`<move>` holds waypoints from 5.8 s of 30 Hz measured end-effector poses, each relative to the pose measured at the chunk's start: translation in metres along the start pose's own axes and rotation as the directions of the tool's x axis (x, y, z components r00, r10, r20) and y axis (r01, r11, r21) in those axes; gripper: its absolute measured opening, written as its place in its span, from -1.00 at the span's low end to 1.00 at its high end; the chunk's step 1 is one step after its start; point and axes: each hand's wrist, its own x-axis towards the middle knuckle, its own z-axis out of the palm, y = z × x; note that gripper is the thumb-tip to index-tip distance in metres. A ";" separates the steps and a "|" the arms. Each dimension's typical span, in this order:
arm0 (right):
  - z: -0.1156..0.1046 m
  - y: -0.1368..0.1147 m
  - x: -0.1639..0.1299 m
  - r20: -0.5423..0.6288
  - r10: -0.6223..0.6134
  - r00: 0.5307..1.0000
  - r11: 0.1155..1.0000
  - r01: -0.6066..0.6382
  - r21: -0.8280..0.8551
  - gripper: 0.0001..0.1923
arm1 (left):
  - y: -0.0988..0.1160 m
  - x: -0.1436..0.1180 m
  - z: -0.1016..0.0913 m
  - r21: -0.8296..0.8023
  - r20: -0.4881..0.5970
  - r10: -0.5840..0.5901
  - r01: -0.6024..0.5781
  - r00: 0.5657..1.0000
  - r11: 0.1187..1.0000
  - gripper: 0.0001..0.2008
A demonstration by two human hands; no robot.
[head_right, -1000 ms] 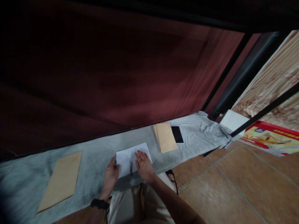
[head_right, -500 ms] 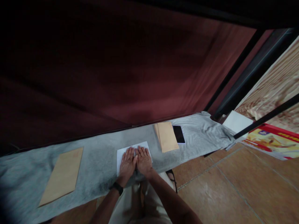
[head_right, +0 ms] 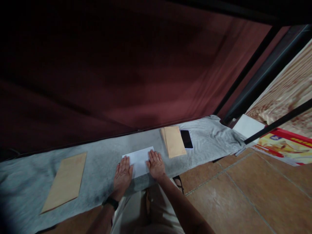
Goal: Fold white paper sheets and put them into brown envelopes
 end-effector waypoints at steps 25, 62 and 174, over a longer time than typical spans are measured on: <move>-0.012 -0.008 -0.038 -0.083 -0.094 0.992 0.995 0.097 0.028 -0.46 | 0.011 -0.036 -0.007 -0.065 0.061 0.144 -0.140 0.988 0.988 -0.42; 0.003 0.011 0.006 -0.037 0.012 0.999 1.000 -0.013 -0.022 -0.44 | -0.017 0.005 0.001 0.000 0.057 0.040 -0.040 0.998 0.999 -0.38; -0.063 0.045 -0.066 0.252 -0.292 0.923 0.870 0.146 0.472 -0.46 | -0.018 -0.043 -0.050 -0.370 0.261 0.366 -0.258 0.893 0.893 -0.41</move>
